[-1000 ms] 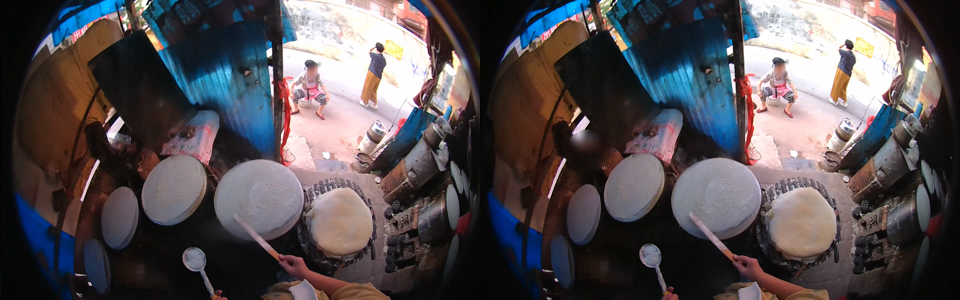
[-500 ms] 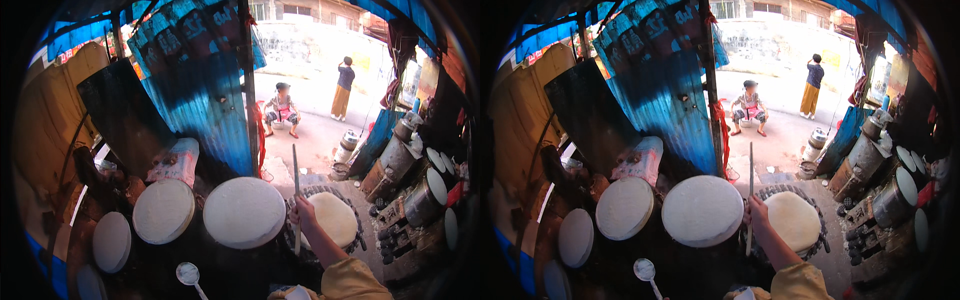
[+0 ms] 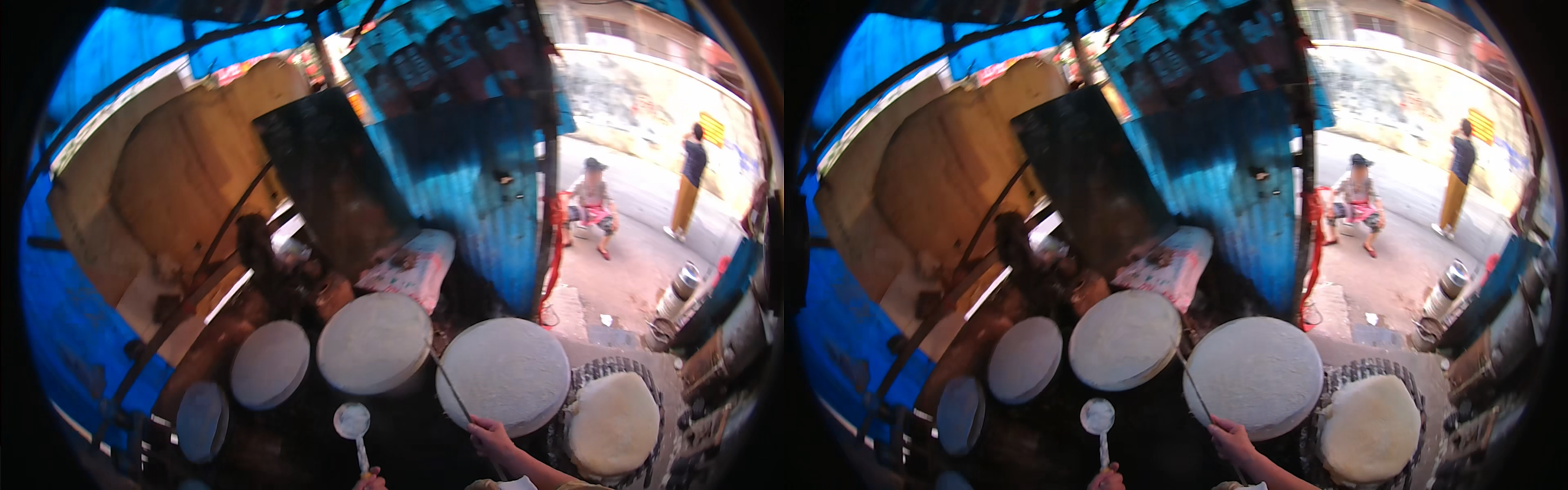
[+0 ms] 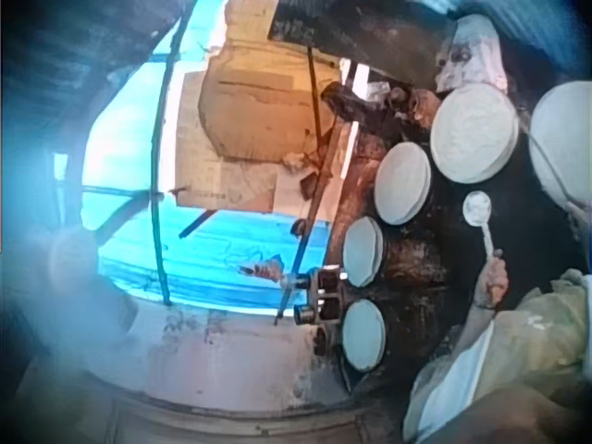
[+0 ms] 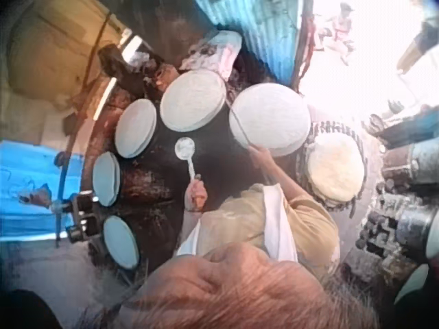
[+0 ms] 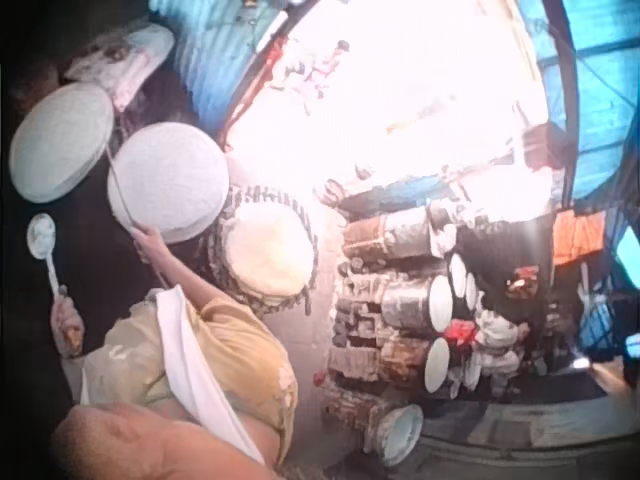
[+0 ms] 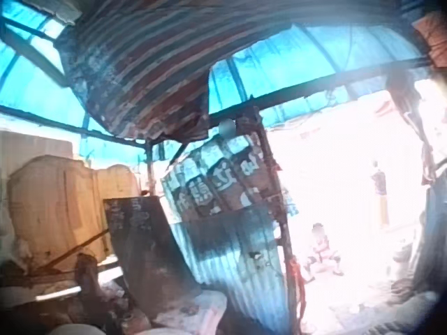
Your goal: The person prepares thin flatbread by pouring batter onto several hot circular pans, spreading it with a wooden tool, and flipping the cooked bread by hand and with a thin stick. They manage multiple pans simultaneously, scraping pans clean and reapplying batter in a continuous cycle.
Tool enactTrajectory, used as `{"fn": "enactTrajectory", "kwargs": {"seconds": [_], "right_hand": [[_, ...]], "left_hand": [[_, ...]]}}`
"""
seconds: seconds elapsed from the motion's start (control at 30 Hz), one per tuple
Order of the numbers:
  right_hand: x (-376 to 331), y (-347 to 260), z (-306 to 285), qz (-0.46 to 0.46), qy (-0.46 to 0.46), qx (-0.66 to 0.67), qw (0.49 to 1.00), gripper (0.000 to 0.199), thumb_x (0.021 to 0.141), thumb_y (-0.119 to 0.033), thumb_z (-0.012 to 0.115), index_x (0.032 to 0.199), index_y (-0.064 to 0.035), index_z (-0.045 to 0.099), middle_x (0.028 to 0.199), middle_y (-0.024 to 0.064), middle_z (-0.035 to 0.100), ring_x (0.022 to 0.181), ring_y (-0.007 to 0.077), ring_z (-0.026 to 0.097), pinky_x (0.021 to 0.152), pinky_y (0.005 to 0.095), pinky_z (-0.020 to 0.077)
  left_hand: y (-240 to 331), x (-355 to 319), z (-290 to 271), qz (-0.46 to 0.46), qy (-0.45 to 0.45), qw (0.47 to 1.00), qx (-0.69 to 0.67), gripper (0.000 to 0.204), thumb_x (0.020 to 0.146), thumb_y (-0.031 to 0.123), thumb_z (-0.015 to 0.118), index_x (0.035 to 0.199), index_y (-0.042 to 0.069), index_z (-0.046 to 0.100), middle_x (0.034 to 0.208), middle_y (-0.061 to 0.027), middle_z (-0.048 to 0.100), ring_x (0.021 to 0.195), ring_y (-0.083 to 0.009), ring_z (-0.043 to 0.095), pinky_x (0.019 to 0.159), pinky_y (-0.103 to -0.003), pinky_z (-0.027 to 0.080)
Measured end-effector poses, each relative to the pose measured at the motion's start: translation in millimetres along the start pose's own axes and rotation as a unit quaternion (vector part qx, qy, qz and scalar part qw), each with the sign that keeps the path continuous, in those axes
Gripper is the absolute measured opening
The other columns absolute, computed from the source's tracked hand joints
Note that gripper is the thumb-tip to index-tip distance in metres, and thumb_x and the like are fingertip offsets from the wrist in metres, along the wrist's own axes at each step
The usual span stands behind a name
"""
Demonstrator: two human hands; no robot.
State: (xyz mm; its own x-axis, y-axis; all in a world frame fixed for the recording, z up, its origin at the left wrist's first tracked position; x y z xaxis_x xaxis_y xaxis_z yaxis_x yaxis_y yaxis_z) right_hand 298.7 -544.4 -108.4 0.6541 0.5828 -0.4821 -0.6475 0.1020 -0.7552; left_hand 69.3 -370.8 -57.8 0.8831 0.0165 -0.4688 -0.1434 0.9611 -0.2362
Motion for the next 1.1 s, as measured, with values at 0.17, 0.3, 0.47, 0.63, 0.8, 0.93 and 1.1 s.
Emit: {"fn": "enactTrajectory", "kwargs": {"seconds": [0.17,0.3,0.47,0.63,0.8,0.93,1.1], "right_hand": [[41,-14,36,0.007,-0.055,-0.018,0.998,0.033,0.090,-0.018,0.052,0.122,-0.0112,0.050,0.058,-0.0034,0.040,0.041,0.0066,0.035,0.036,0.0208,0.0296],[77,-7,87,0.020,-0.045,-0.041,0.998,0.032,0.088,-0.017,0.052,0.120,-0.0140,0.050,0.056,-0.0044,0.038,0.040,0.0060,0.036,0.035,0.0209,0.0306],[112,18,120,-0.003,0.026,-0.072,0.997,0.027,0.090,-0.020,0.048,0.117,-0.0200,0.048,0.050,-0.0059,0.030,0.036,0.0061,0.031,0.031,0.0215,0.0285],[93,39,183,-0.003,-0.050,-0.114,0.992,0.014,0.092,-0.020,0.042,0.101,-0.0185,0.052,0.049,-0.0026,0.034,0.032,0.0077,0.031,0.029,0.0223,0.0238],[124,41,256,-0.032,-0.010,-0.105,0.994,0.021,0.091,-0.026,0.044,0.075,-0.0143,0.039,0.049,-0.0014,0.032,0.032,0.0095,0.030,0.029,0.0238,0.0236],[148,10,319,-0.144,0.014,-0.010,0.989,0.028,0.092,-0.034,0.046,0.073,-0.0150,0.036,0.053,-0.0028,0.029,0.036,0.0079,0.028,0.031,0.0228,0.0222],[178,8,428,-0.260,-0.034,-0.005,0.965,0.034,0.093,-0.013,0.037,0.126,-0.0126,0.042,0.057,-0.0055,0.032,0.038,0.0033,0.028,0.031,0.0192,0.0242]], "left_hand": [[18,8,19,0.007,-0.066,0.995,-0.080,0.026,0.094,0.019,0.036,0.073,0.006,0.044,0.054,0.0021,0.035,0.041,-0.0075,0.035,0.040,-0.020,0.036],[30,-37,23,0.173,-0.024,0.983,-0.062,0.021,0.096,0.019,0.035,0.090,0.003,0.048,0.056,0.0011,0.034,0.041,-0.0081,0.035,0.040,-0.020,0.035],[73,-78,-19,0.185,-0.140,0.962,-0.140,0.021,0.096,0.017,0.032,0.106,0.005,0.047,0.057,0.0001,0.034,0.045,-0.0078,0.037,0.040,-0.020,0.035],[110,-119,-32,0.217,-0.207,0.939,-0.170,0.022,0.097,0.018,0.032,0.107,0.006,0.047,0.057,0.0003,0.034,0.046,-0.0072,0.036,0.041,-0.019,0.035],[149,-185,-42,0.325,-0.178,0.915,-0.157,0.022,0.097,0.017,0.031,0.108,0.008,0.047,0.060,0.0002,0.034,0.045,-0.0070,0.034,0.040,-0.019,0.034],[161,-226,-49,0.397,-0.120,0.900,-0.134,0.021,0.096,0.014,0.033,0.110,0.010,0.048,0.061,-0.0004,0.035,0.044,-0.0073,0.033,0.039,-0.019,0.033],[178,-247,-67,0.430,-0.119,0.880,-0.163,0.020,0.093,0.011,0.038,0.108,0.009,0.051,0.058,-0.0003,0.033,0.043,-0.0065,0.032,0.037,-0.018,0.032]]}}
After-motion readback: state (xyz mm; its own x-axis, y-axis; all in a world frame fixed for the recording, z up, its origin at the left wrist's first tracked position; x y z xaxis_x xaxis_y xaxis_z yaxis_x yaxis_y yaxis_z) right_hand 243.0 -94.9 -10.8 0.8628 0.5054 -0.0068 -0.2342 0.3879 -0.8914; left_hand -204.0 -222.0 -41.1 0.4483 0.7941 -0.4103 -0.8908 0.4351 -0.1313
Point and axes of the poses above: each hand's wrist, its own x-axis towards the middle knuckle, its own z-axis out of the palm, y = z × x, the point moved 4 cm from there along x, towards the middle knuckle
